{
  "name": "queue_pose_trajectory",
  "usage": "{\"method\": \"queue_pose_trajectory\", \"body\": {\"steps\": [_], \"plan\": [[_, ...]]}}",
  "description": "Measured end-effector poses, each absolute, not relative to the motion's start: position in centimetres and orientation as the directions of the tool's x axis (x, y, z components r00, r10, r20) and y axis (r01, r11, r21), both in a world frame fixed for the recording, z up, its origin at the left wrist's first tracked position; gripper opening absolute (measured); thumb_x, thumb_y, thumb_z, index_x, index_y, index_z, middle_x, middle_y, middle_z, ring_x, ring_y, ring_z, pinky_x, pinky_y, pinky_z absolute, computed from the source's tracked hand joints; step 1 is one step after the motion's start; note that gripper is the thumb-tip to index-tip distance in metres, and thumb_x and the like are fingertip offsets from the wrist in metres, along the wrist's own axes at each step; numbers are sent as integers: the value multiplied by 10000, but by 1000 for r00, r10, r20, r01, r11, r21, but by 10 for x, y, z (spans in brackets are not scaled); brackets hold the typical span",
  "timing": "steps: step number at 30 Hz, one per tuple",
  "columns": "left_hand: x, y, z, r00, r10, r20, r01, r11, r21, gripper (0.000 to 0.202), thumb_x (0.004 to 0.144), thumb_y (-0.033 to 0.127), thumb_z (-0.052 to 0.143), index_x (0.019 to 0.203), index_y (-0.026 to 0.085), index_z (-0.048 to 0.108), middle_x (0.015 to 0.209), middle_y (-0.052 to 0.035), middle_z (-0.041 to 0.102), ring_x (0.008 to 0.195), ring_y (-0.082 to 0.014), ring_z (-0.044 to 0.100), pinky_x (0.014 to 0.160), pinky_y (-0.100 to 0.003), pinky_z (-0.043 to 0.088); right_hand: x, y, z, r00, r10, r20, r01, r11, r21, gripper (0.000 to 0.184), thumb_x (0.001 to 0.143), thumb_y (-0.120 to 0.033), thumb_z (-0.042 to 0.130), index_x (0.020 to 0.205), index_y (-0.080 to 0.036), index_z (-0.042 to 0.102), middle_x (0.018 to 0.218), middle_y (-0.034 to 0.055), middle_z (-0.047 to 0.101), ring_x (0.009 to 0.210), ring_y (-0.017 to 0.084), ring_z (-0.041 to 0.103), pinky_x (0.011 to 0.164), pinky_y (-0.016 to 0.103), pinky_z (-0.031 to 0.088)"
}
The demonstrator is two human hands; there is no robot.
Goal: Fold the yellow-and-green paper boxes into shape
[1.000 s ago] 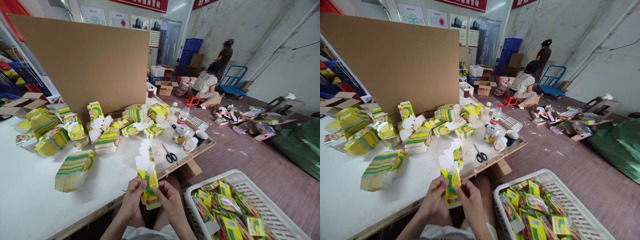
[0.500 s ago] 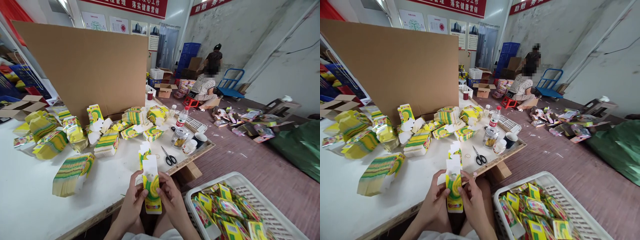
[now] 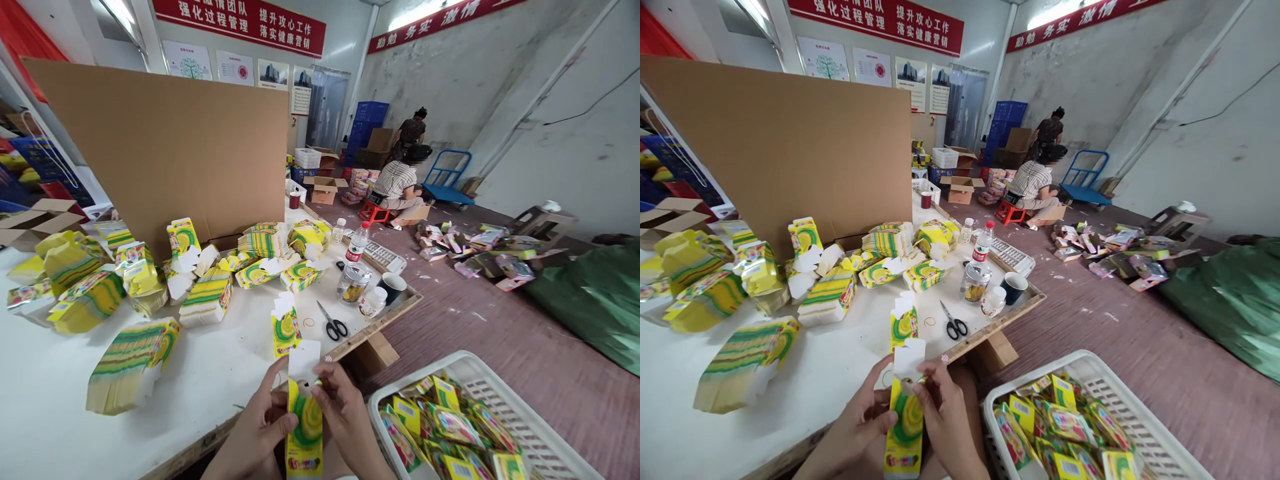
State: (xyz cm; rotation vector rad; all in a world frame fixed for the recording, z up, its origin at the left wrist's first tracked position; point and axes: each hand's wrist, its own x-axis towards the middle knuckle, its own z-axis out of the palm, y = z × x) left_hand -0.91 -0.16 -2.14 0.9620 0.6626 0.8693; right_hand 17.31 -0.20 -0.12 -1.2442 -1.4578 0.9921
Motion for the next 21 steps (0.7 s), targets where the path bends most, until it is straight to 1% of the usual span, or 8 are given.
{"method": "queue_pose_trajectory", "body": {"steps": [2, 3, 6, 8, 11, 13, 16, 21], "plan": [[-11, 0, -22, 523, 845, -111, -309, 309, 900, 724, 809, 371, 710, 1415, 238, 338, 1041, -106, 730, 941, -269, 686, 851, -390, 488, 175, -2, -4, 45, 984, 174, 207, 162, -965, 293, 902, -437, 560, 1077, -216, 638, 1076, 106, 669, 946, 228, 648, 812, 299, 526], [-12, 1, -23, 521, 846, -112, -294, 302, 907, 645, 819, 368, 697, 1377, 232, 402, 1057, -109, 728, 934, -266, 687, 848, -388, 493, 177, -2, -5, 78, 981, 179, 212, 159, -964, 305, 910, -453, 537, 1067, -219, 654, 1070, 107, 675, 953, 234, 648, 827, 311, 526], [-13, 3, -24, 461, 881, -110, -197, 223, 955, 494, 850, 360, 654, 1296, 219, 498, 1023, -104, 737, 855, -245, 691, 786, -356, 515, 182, -2, -4, 63, 991, 114, 190, 100, -977, 356, 932, -479, 475, 994, -213, 703, 897, 80, 693, 848, 224, 648, 782, 312, 529], [-13, 4, -26, 412, 904, -117, -87, 167, 982, 472, 864, 357, 633, 1296, 212, 510, 957, -90, 745, 811, -235, 687, 747, -336, 519, 182, -3, -4, -24, 999, 33, 176, 37, -984, 321, 892, -452, 551, 1021, -200, 703, 758, 37, 656, 707, 189, 615, 669, 275, 514], [-12, 2, -29, 415, 902, -117, 4, 127, 992, 494, 881, 351, 602, 1341, 209, 493, 935, -83, 746, 818, -236, 681, 735, -320, 519, 179, -3, -8, -88, 995, -48, 248, -25, -969, 326, 810, -311, 649, 1110, -186, 663, 588, -51, 516, 543, 130, 495, 531, 219, 410], [-12, 0, -30, 454, 886, -101, -16, 121, 993, 516, 892, 347, 584, 1376, 213, 464, 1003, -95, 742, 862, -239, 681, 774, -327, 518, 176, -2, -12, -70, 996, -51, 316, -26, -948, 317, 794, -235, 624, 1105, -174, 650, 568, -69, 463, 530, 121, 460, 515, 213, 360], [-12, 0, -29, 475, 874, -96, -71, 147, 987, 524, 897, 333, 580, 1389, 215, 445, 1104, -114, 723, 926, -248, 680, 841, -350, 506, 172, -1, -17, -57, 998, -39, 388, -14, -922, 302, 793, -187, 579, 1090, -170, 629, 572, -68, 467, 534, 126, 462, 514, 218, 338], [-9, 2, -27, 468, 874, -131, -176, 238, 955, 527, 863, 305, 642, 1350, 220, 460, 1072, -113, 738, 919, -255, 696, 804, -351, 518, 170, -1, -16, -95, 993, -67, 385, -26, -923, 392, 749, -157, 622, 1136, -195, 571, 610, -66, 564, 533, 124, 499, 519, 209, 354]]}}
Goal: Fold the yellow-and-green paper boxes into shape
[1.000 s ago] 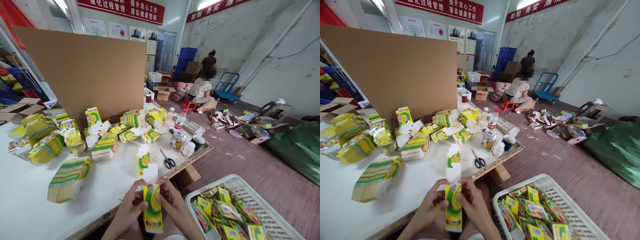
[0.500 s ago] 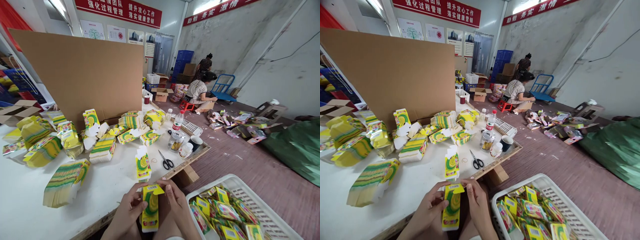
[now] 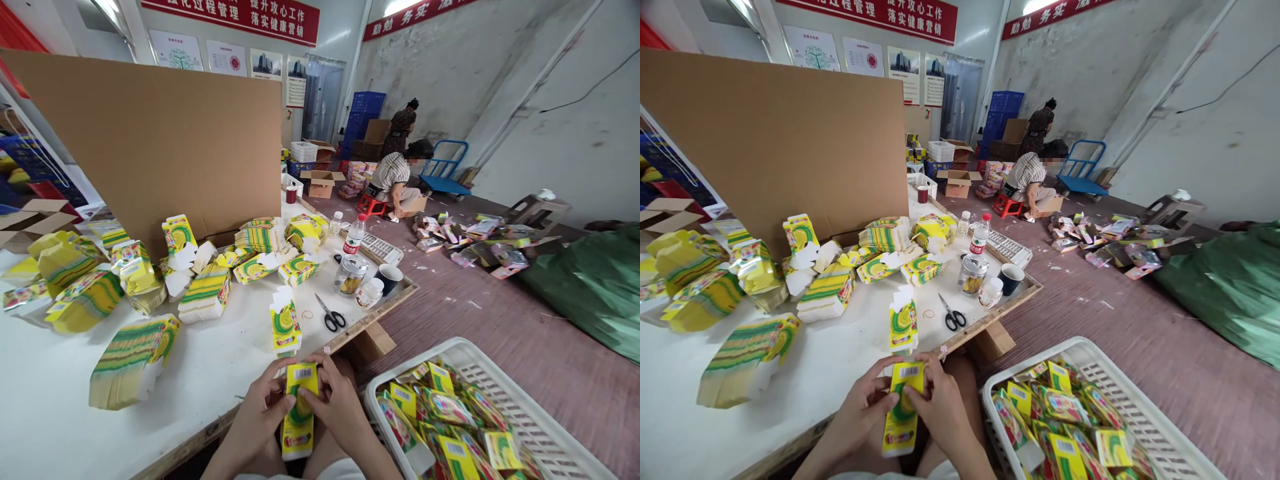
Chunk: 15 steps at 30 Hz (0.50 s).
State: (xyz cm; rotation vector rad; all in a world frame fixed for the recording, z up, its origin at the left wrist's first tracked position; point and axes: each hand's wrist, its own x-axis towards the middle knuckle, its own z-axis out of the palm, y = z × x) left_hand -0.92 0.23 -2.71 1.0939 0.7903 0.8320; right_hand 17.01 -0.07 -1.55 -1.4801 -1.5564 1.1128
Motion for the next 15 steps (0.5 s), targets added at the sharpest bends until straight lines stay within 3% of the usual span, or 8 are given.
{"method": "queue_pose_trajectory", "body": {"steps": [6, 10, 13, 15], "plan": [[-3, 1, -25, 466, 874, -139, -292, 301, 908, 567, 780, 327, 739, 1285, 197, 515, 981, -109, 763, 850, -259, 713, 766, -354, 526, 174, -3, -14, -64, 994, -90, 323, -65, -944, 341, 785, -293, 684, 1096, -171, 617, 563, -39, 626, 519, 152, 572, 522, 224, 423], [-2, 3, -21, 473, 868, -152, -332, 335, 882, 603, 751, 349, 766, 1286, 193, 534, 1011, -119, 761, 900, -276, 707, 801, -372, 519, 180, -6, -13, -99, 995, 10, 207, 30, -978, 349, 919, -396, 534, 1182, -195, 643, 889, 71, 753, 810, 215, 702, 718, 283, 540], [-1, 7, -17, 479, 861, -170, -319, 351, 880, 626, 747, 358, 770, 1300, 180, 538, 985, -122, 769, 895, -278, 709, 787, -363, 518, 185, -5, -13, -45, 995, 85, 216, 93, -972, 315, 911, -394, 559, 1148, -239, 696, 1129, 90, 721, 1074, 248, 654, 929, 337, 507], [0, 10, -16, 472, 865, -168, -315, 344, 884, 626, 743, 355, 775, 1296, 170, 544, 967, -123, 774, 877, -272, 713, 774, -351, 520, 187, -5, -14, -7, 996, 89, 198, 89, -976, 308, 881, -393, 607, 1135, -251, 709, 1166, 88, 707, 1111, 255, 636, 957, 351, 497]]}}
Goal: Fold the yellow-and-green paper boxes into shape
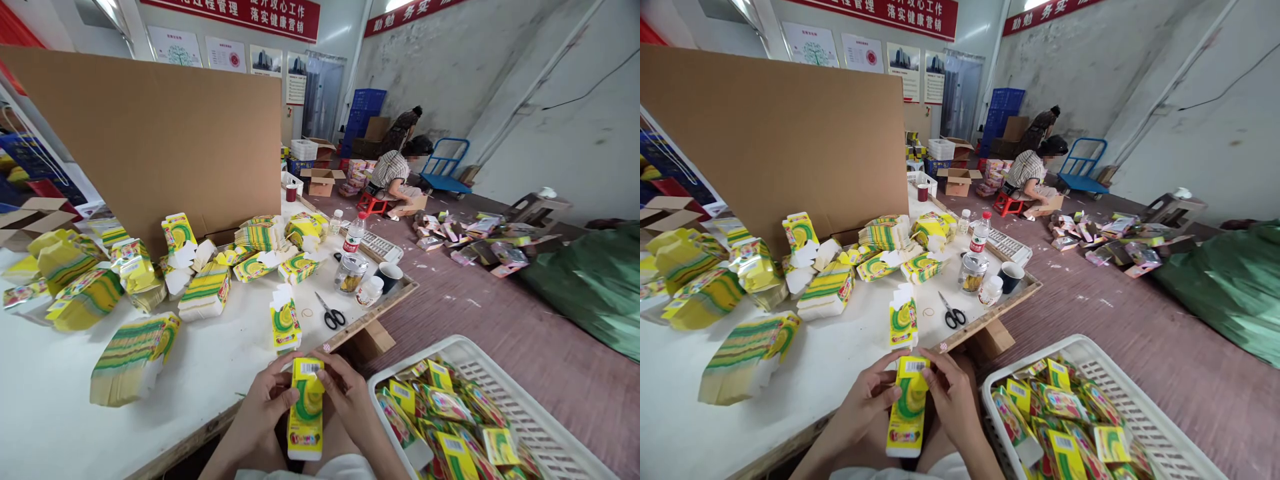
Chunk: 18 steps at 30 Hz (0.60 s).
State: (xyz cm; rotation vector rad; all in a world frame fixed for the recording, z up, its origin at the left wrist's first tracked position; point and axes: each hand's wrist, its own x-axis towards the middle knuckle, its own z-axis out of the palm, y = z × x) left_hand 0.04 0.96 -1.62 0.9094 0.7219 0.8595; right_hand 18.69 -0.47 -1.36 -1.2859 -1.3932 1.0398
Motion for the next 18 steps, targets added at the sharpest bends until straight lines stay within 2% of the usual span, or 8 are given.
{"method": "queue_pose_trajectory", "body": {"steps": [5, 8, 10, 12, 14, 16, 17, 18], "plan": [[11, 14, -19, 433, 889, -149, -330, 310, 891, 583, 738, 327, 783, 1255, 161, 571, 971, -122, 777, 865, -265, 716, 781, -358, 532, 182, -1, -17, 50, 999, 13, 53, 11, -999, 367, 804, -430, 699, 1091, -203, 713, 1028, 93, 733, 910, 242, 685, 801, 329, 552], [18, 12, -23, 404, 906, -124, -315, 266, 911, 553, 739, 330, 778, 1235, 173, 591, 969, -110, 782, 877, -267, 717, 774, -352, 540, 176, 2, -15, 109, 994, 0, 24, -2, -1000, 363, 761, -453, 734, 1005, -184, 728, 945, 85, 737, 851, 236, 677, 771, 327, 546], [20, 12, -25, 416, 904, -99, -268, 226, 936, 513, 777, 327, 738, 1250, 190, 592, 1043, -117, 769, 933, -278, 713, 799, -366, 549, 179, 2, -10, 110, 994, 7, 47, 2, -999, 346, 758, -464, 729, 957, -182, 735, 946, 90, 737, 863, 246, 671, 786, 337, 537], [19, 16, -27, 400, 916, -43, -123, 100, 987, 454, 845, 321, 656, 1280, 208, 591, 1145, -127, 739, 1016, -285, 696, 866, -392, 547, 195, -1, -4, 108, 994, 25, 159, 7, -987, 319, 776, -467, 697, 923, -187, 740, 949, 99, 737, 870, 258, 665, 785, 346, 529], [14, 27, -31, 335, 942, 35, 70, -62, 996, 449, 880, 314, 601, 1319, 226, 574, 1286, -126, 669, 1166, -293, 623, 1008, -435, 473, 227, -8, 3, 150, 987, 53, 382, -8, -924, 293, 795, -464, 647, 897, -208, 745, 943, 103, 733, 845, 267, 658, 763, 360, 519], [5, 43, -38, 261, 960, 99, 200, -154, 968, 523, 847, 307, 643, 1356, 240, 543, 1436, -104, 546, 1349, -301, 452, 1154, -473, 287, 268, -18, 9, 244, 964, 110, 647, -77, -759, 294, 793, -466, 591, 898, -239, 746, 952, 108, 717, 826, 287, 649, 765, 404, 505], [0, 52, -43, 242, 964, 109, 225, -165, 960, 584, 801, 299, 695, 1360, 241, 538, 1486, -91, 488, 1409, -305, 358, 1187, -484, 199, 287, -24, 11, 302, 938, 172, 743, -119, -659, 325, 782, -477, 563, 911, -239, 743, 951, 120, 699, 855, 315, 643, 785, 441, 496], [-3, 59, -48, 240, 965, 108, 246, -168, 954, 606, 742, 285, 750, 1321, 241, 579, 1484, -84, 491, 1426, -316, 322, 1199, -496, 147, 302, -29, 11, 347, 910, 227, 802, -163, -575, 375, 775, -490, 540, 971, -234, 731, 972, 134, 680, 894, 339, 634, 790, 464, 491]]}}
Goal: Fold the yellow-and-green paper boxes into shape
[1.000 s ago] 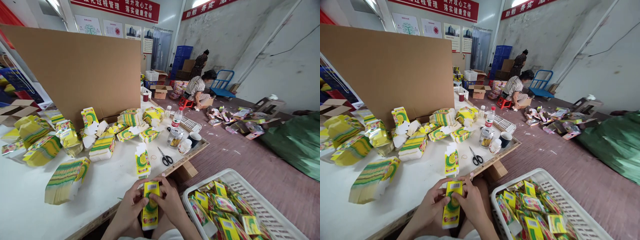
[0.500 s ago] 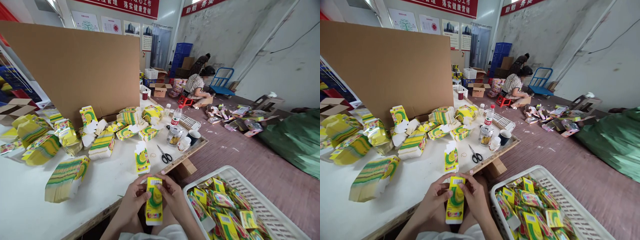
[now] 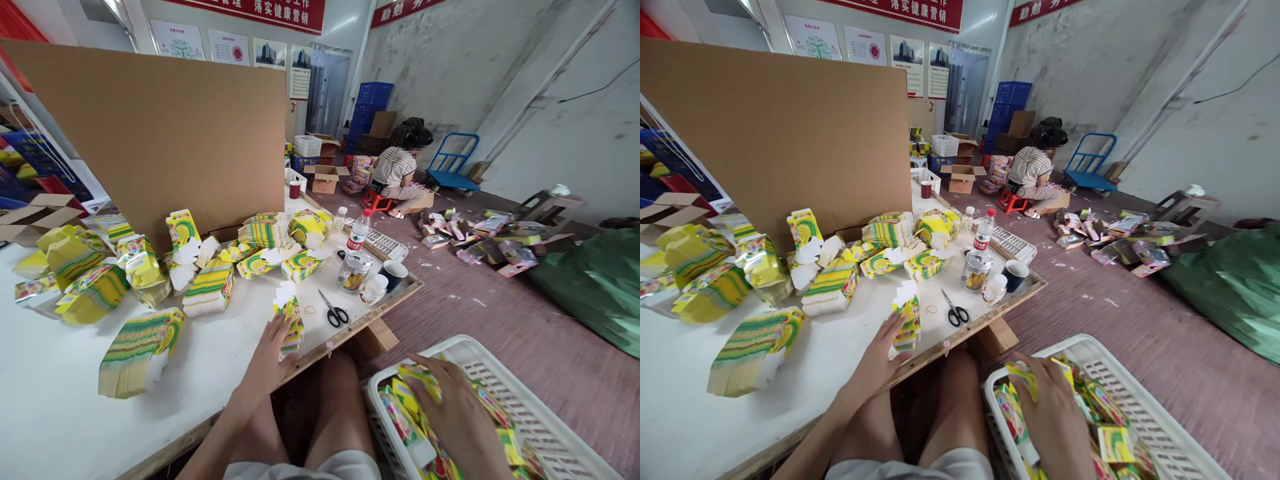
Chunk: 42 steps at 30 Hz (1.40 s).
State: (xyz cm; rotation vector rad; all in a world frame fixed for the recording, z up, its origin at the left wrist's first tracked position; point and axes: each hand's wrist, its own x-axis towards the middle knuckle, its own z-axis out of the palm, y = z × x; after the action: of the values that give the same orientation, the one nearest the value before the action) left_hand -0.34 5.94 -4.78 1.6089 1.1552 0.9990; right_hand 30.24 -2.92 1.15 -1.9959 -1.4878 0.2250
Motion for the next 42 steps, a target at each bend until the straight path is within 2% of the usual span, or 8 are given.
{"method": "queue_pose_trajectory", "body": {"steps": [5, 10, 15, 21, 24, 27, 31, 42], "plan": [[-9, 73, -71, 249, 965, 79, 312, -157, 937, 235, 813, 254, 648, 1020, 250, 759, 1273, -80, 685, 1261, -322, 545, 1139, -527, 296, 297, -35, -1, 362, 920, 153, 738, -182, -650, 374, 759, -480, 562, 973, -221, 725, 935, 115, 701, 662, 252, 634, 658, 399, 515], [-9, 64, -73, 233, 967, 98, 319, -171, 932, 331, 731, 249, 742, 1063, 250, 746, 1272, -76, 687, 1258, -338, 543, 1136, -523, 313, 217, -8, -21, 225, 974, -28, 408, -120, -905, 279, 779, -454, 626, 868, -216, 743, 808, 74, 754, 722, 255, 674, 689, 350, 519], [-8, 42, -62, 240, 959, 151, 255, -212, 943, 240, 883, 283, 587, 1056, 282, 753, 1184, -70, 731, 1156, -297, 628, 1092, -474, 404, 179, 13, -36, 246, 964, -99, 125, -133, -983, 439, 768, -602, 629, 798, -173, 714, 649, 29, 686, 489, 150, 537, 485, 261, 409], [7, 10, -53, 286, 937, 203, 109, -242, 964, 254, 879, 315, 610, 1087, 271, 749, 1264, -94, 688, 1233, -304, 575, 1104, -468, 398, 180, 9, -42, 258, 943, -208, -191, -161, -968, 502, 638, -578, 774, 922, -182, 654, 696, 25, 696, 515, 152, 561, 497, 254, 433], [12, 12, -46, 169, 984, 52, -205, -17, 979, 402, 831, 374, 680, 1209, 237, 675, 1389, -104, 594, 1329, -322, 476, 1145, -498, 319, 179, -2, -35, 243, 952, -185, -254, -122, -960, 467, 648, -519, 805, 932, -195, 625, 753, 46, 719, 617, 185, 629, 590, 286, 495], [13, 17, -35, 329, 938, -107, -468, 261, 845, 473, 809, 434, 698, 1220, 203, 664, 1304, -129, 658, 1257, -337, 551, 1097, -494, 383, 171, -11, -27, 147, 969, -201, -317, -146, -937, 394, 674, -470, 811, 884, -193, 625, 755, 44, 722, 660, 188, 651, 635, 289, 510], [11, 16, -25, 503, 855, -125, -531, 420, 736, 487, 764, 482, 728, 1142, 176, 713, 1170, -142, 729, 1166, -349, 619, 1038, -482, 438, 162, -15, -20, 93, 969, -230, -367, -181, -912, 360, 670, -466, 816, 843, -196, 654, 760, 36, 720, 683, 188, 658, 607, 268, 505], [9, 10, -9, 491, 868, -78, -598, 401, 694, 569, 675, 537, 776, 1112, 177, 719, 1229, -152, 696, 1221, -367, 567, 1045, -498, 409, 155, -14, -9, -8, 970, -242, -424, -223, -878, 314, 685, -453, 813, 861, -223, 692, 813, 24, 731, 699, 175, 667, 641, 264, 520]]}}
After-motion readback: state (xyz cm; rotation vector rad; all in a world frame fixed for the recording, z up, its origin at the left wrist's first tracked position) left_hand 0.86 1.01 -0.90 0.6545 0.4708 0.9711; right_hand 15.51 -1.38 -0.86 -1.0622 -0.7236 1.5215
